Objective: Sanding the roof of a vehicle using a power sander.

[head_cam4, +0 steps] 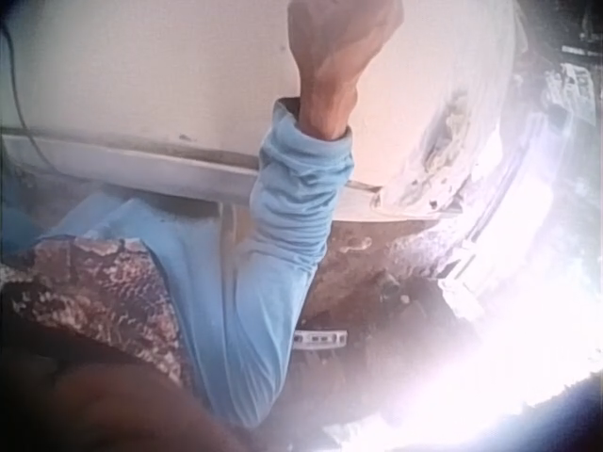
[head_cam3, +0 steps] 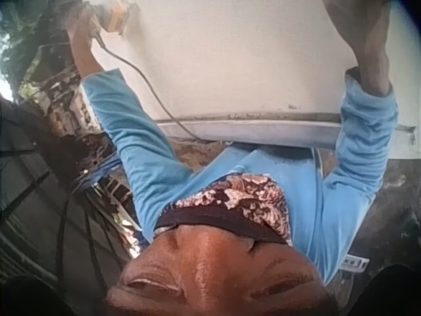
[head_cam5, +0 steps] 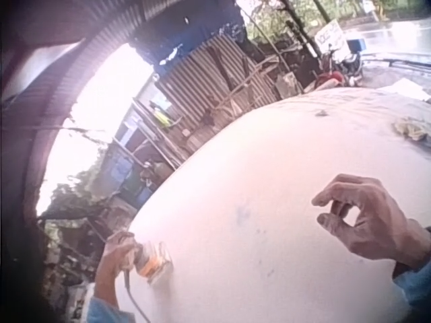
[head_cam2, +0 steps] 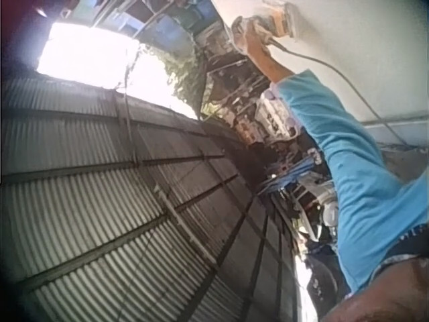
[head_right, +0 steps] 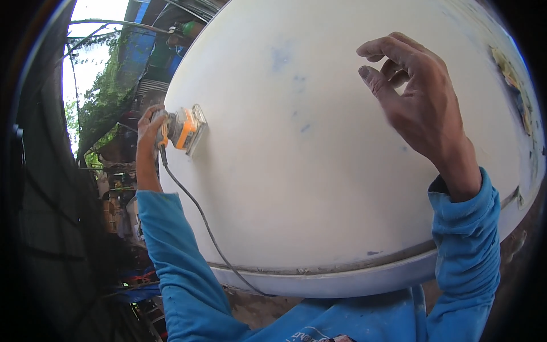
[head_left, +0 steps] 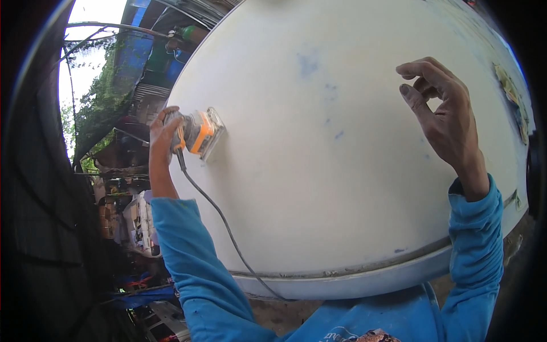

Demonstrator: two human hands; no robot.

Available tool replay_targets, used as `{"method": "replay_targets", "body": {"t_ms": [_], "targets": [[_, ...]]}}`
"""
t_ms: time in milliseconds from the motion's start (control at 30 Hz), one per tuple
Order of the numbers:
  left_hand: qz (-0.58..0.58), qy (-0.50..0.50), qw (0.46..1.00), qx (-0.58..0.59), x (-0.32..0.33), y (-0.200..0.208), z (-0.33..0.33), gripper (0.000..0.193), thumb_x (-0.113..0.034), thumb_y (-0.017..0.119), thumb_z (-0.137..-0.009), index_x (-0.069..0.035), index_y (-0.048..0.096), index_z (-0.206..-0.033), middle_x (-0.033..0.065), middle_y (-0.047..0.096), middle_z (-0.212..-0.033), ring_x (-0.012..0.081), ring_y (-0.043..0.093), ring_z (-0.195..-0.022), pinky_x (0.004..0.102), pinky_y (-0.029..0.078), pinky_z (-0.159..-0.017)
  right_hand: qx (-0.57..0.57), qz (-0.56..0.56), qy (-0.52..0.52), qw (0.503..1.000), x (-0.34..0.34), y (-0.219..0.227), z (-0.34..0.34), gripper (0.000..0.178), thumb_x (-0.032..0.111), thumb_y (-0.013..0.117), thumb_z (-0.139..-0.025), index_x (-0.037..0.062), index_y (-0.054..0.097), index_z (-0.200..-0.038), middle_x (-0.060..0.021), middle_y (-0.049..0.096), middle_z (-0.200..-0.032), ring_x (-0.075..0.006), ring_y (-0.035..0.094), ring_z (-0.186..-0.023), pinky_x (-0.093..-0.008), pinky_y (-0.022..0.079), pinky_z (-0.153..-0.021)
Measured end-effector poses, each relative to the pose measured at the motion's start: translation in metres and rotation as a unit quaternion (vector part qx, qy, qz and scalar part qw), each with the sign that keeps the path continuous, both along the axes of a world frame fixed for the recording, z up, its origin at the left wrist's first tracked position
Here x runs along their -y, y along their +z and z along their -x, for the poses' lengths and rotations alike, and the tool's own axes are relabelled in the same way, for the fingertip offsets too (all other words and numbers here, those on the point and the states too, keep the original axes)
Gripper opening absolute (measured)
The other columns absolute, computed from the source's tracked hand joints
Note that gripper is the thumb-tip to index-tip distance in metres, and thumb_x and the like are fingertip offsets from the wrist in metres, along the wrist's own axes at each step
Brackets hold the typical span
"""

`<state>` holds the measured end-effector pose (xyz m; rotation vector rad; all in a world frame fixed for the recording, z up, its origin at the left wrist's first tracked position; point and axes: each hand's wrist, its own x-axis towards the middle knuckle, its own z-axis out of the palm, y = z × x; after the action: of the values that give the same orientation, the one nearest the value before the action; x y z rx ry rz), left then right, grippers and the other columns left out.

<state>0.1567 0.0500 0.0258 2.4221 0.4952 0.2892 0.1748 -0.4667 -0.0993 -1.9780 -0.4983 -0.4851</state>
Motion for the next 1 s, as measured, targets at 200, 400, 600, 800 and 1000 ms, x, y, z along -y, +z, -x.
{"method": "replay_targets", "body": {"t_ms": [200,400,600,800,1000], "targets": [[0.056,-0.037,0.998,0.02,-0.029,-0.023,-0.067,0.034,-0.014,0.072,-0.083,-0.007,0.067,-0.116,0.0064,0.067,-0.102,0.0156,0.064,-0.09,0.0285,0.052,-0.081,0.026,0.011,-0.012,1.0,-0.005,-0.019,0.019,0.016,0.003,0.072,-0.087,-0.0008,0.07,-0.102,-0.0113,0.068,-0.09,-0.0195,0.064,-0.073,-0.0329,0.054,-0.068],[0.048,-0.07,0.996,0.014,-0.052,-0.033,-0.091,0.038,-0.017,0.074,-0.081,-0.004,0.067,-0.116,0.0072,0.067,-0.102,0.0165,0.065,-0.089,0.0282,0.052,-0.08,0.019,0.01,-0.01,1.0,-0.027,-0.027,0.08,0.024,-0.005,0.072,-0.082,0.0023,0.069,-0.104,-0.0075,0.067,-0.088,-0.0146,0.059,-0.072,-0.0306,0.051,-0.066],[0.044,-0.087,0.995,0.019,-0.055,-0.032,-0.085,0.039,-0.017,0.074,-0.081,-0.002,0.066,-0.117,0.0073,0.066,-0.098,0.0163,0.065,-0.087,0.028,0.052,-0.079,0.02,-0.003,-0.011,1.0,-0.029,-0.031,0.114,0.022,-0.005,0.072,-0.082,0.0009,0.069,-0.103,-0.0092,0.068,-0.089,-0.0156,0.061,-0.071,-0.0308,0.051,-0.065],[0.028,-0.054,0.998,0.007,-0.028,-0.029,-0.041,0.034,-0.013,0.07,-0.083,-0.008,0.067,-0.117,0.0046,0.065,-0.099,0.0139,0.063,-0.088,0.0284,0.052,-0.077,0.034,-0.005,-0.004,0.999,-0.026,-0.023,0.085,0.02,-0.002,0.073,-0.082,-0.0015,0.069,-0.102,-0.0114,0.067,-0.089,-0.0197,0.063,-0.071,-0.0323,0.052,-0.065],[-0.036,-0.066,0.997,0.007,0.014,-0.032,0.049,0.036,-0.011,0.071,-0.079,-0.008,0.068,-0.116,0.0046,0.064,-0.102,0.0138,0.06,-0.088,0.0287,0.051,-0.08,0.025,-0.03,-0.007,0.999,-0.034,-0.035,0.062,0.017,0.001,0.072,-0.087,-0.0032,0.069,-0.103,-0.0122,0.068,-0.092,-0.0206,0.063,-0.068,-0.0326,0.053,-0.064]]}}
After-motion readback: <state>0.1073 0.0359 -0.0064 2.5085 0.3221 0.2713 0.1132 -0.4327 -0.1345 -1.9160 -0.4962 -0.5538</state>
